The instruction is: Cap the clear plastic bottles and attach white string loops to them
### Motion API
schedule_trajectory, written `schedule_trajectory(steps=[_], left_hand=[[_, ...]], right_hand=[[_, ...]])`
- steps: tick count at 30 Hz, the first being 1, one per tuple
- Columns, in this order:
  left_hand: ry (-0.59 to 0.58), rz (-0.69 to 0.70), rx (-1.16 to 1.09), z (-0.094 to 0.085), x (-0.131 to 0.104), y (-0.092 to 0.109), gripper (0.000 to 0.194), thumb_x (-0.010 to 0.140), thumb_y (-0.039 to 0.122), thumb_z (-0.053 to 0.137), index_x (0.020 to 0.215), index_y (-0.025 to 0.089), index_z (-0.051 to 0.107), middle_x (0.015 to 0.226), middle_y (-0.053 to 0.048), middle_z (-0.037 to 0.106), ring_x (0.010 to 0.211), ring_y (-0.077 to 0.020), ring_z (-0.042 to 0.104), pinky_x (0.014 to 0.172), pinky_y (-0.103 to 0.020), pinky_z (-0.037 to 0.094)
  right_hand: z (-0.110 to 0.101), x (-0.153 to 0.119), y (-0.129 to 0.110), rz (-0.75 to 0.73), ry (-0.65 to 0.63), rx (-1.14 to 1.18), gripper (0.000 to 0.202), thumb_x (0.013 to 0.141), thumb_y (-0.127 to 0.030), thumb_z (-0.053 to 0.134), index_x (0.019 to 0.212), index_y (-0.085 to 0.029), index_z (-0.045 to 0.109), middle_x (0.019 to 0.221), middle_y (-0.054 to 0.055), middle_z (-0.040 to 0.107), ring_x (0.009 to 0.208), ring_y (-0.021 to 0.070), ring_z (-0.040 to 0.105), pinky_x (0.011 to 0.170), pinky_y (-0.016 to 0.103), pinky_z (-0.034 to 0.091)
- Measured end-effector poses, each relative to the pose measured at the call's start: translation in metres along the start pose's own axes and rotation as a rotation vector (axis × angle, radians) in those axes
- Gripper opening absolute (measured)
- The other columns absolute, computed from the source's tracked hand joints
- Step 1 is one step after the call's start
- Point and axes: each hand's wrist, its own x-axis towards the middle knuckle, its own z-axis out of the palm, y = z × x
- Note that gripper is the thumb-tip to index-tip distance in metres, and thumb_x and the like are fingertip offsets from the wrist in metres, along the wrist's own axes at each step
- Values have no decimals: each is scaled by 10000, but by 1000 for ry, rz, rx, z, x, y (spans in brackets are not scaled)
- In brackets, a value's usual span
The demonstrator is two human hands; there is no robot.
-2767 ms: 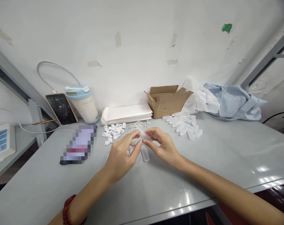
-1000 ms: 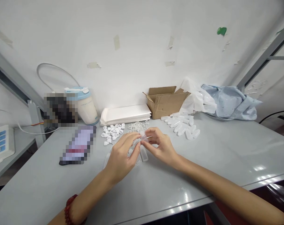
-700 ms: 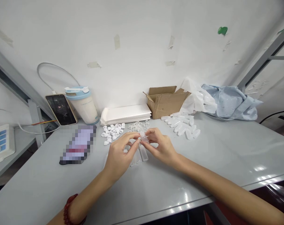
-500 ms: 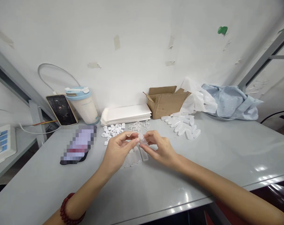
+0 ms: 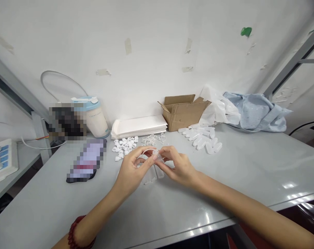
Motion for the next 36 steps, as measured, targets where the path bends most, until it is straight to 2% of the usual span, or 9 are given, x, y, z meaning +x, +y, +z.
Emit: schedule_trajectory(steps=[4, 9, 13, 17, 22, 25, 28, 31, 36], left_hand=[[-42, 3, 13, -1, 0, 2, 166, 820, 316, 583, 906, 203, 669, 907, -38, 644, 868, -174, 598, 693, -261, 526], [-47, -18, 17, -1, 0, 1, 145, 814, 327, 589, 860, 216, 671, 888, -11, 639, 872, -157, 586, 697, -237, 504], [8, -68, 27, 0, 1, -3, 161, 798, 345, 604, 810, 199, 671, 858, -15, 640, 830, -161, 587, 668, -240, 486], [76, -134, 54, 4, 1, -8, 185, 763, 372, 645, 775, 190, 671, 776, -5, 643, 725, -148, 587, 642, -249, 466], [92, -128, 131, 8, -2, -13, 210, 763, 387, 644, 812, 185, 677, 754, -8, 643, 658, -140, 562, 617, -265, 461], [72, -58, 185, 8, -3, -13, 191, 797, 352, 608, 877, 193, 675, 802, -19, 648, 749, -160, 585, 645, -272, 476], [80, 40, 294, 8, -3, -13, 180, 820, 302, 579, 950, 204, 654, 885, -31, 646, 772, -166, 584, 608, -270, 476], [94, 199, 417, 9, -5, -14, 182, 829, 230, 559, 999, 209, 620, 945, -44, 638, 805, -176, 583, 623, -287, 489], [52, 375, 518, 11, -6, -19, 275, 839, 170, 539, 1108, 220, 553, 1066, -72, 599, 979, -217, 564, 742, -346, 517]], right_hand=[[1, -1, 1, -22, 4, -7, 229, 891, -232, 494, 1070, -232, 351, 921, 60, 667, 765, 152, 666, 619, 265, 530], [1, -1, 1, 45, -30, 12, 208, 882, -245, 505, 1052, -230, 385, 928, 62, 680, 770, 158, 676, 623, 265, 530], [0, 1, 0, 62, -32, 33, 170, 882, -240, 505, 1035, -216, 434, 937, 62, 682, 794, 148, 669, 638, 256, 541], [1, 1, 1, 31, -12, -51, 157, 866, -235, 533, 1010, -197, 484, 885, 56, 675, 765, 145, 663, 600, 233, 537], [2, -1, 4, 13, 27, -172, 150, 867, -247, 524, 996, -172, 528, 877, 81, 674, 762, 168, 655, 603, 259, 529], [0, 1, 3, 148, 28, -90, 159, 843, -244, 536, 982, -168, 548, 850, 69, 672, 739, 158, 647, 602, 256, 523], [-5, 8, 1, 382, 8, 135, 174, 794, -264, 584, 935, -163, 567, 807, 47, 668, 707, 145, 639, 620, 259, 522], [-11, 15, 1, 588, -28, 389, 207, 756, -294, 622, 899, -149, 583, 823, 55, 673, 714, 151, 641, 610, 264, 515], [-15, 19, 4, 697, -48, 597, 197, 720, -280, 653, 853, -141, 609, 750, 35, 667, 681, 135, 621, 601, 248, 481]])
